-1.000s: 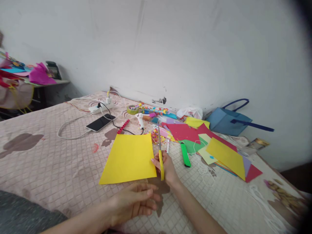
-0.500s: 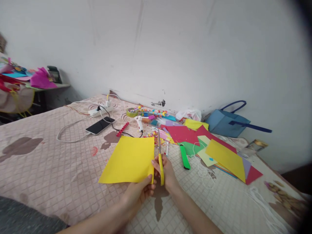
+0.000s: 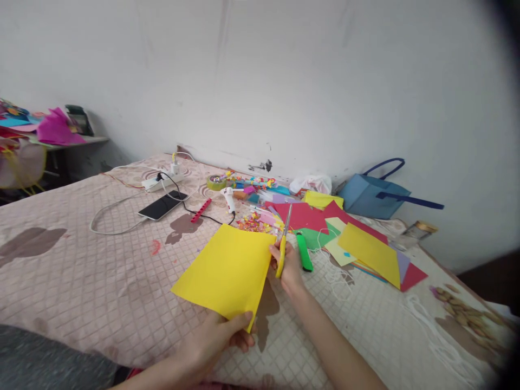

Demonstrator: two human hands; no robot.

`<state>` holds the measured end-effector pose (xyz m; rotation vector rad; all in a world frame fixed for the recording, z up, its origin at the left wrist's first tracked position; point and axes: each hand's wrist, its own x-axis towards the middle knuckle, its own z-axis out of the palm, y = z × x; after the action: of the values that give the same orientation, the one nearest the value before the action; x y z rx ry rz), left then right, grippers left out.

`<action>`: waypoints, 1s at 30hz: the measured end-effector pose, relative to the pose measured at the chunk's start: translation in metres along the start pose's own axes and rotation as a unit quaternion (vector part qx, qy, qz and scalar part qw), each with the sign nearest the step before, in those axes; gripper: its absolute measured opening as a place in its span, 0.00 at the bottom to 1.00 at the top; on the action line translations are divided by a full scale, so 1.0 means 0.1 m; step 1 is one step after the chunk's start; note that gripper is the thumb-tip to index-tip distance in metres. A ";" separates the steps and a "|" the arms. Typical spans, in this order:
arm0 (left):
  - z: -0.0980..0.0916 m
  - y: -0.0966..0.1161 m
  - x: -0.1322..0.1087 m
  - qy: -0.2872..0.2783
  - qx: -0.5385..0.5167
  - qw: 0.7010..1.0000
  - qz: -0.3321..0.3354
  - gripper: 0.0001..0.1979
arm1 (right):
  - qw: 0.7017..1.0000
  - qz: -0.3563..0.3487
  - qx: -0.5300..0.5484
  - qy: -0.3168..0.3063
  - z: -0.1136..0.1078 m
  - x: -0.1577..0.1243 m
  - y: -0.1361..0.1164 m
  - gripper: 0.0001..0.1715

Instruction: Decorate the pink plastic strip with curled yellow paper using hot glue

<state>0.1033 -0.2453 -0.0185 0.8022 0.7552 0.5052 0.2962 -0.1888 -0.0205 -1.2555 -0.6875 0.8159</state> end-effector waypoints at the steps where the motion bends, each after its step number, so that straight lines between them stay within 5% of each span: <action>1: -0.01 -0.01 -0.01 0.000 0.001 1.000 0.000 0.14 | 1.000 -0.004 0.001 0.006 -0.02 0.03 0.00 0.20; 16: -0.14 -0.07 -0.02 -0.010 0.005 1.000 0.005 0.15 | 0.999 -0.053 -0.003 0.011 -0.03 0.17 0.01 0.19; 25: -0.16 0.26 0.00 0.062 0.150 0.966 0.202 0.13 | 0.988 -0.148 -0.043 -0.021 0.35 0.57 -0.23 0.15; 30: -0.28 0.30 0.18 0.085 0.089 0.979 0.160 0.12 | 0.981 -0.175 -0.077 -0.016 0.50 0.77 -0.29 0.15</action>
<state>0.0895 -0.2024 -0.0156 1.0649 0.8408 0.8106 0.3014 -0.1002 0.0177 -1.2140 -0.9804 0.5009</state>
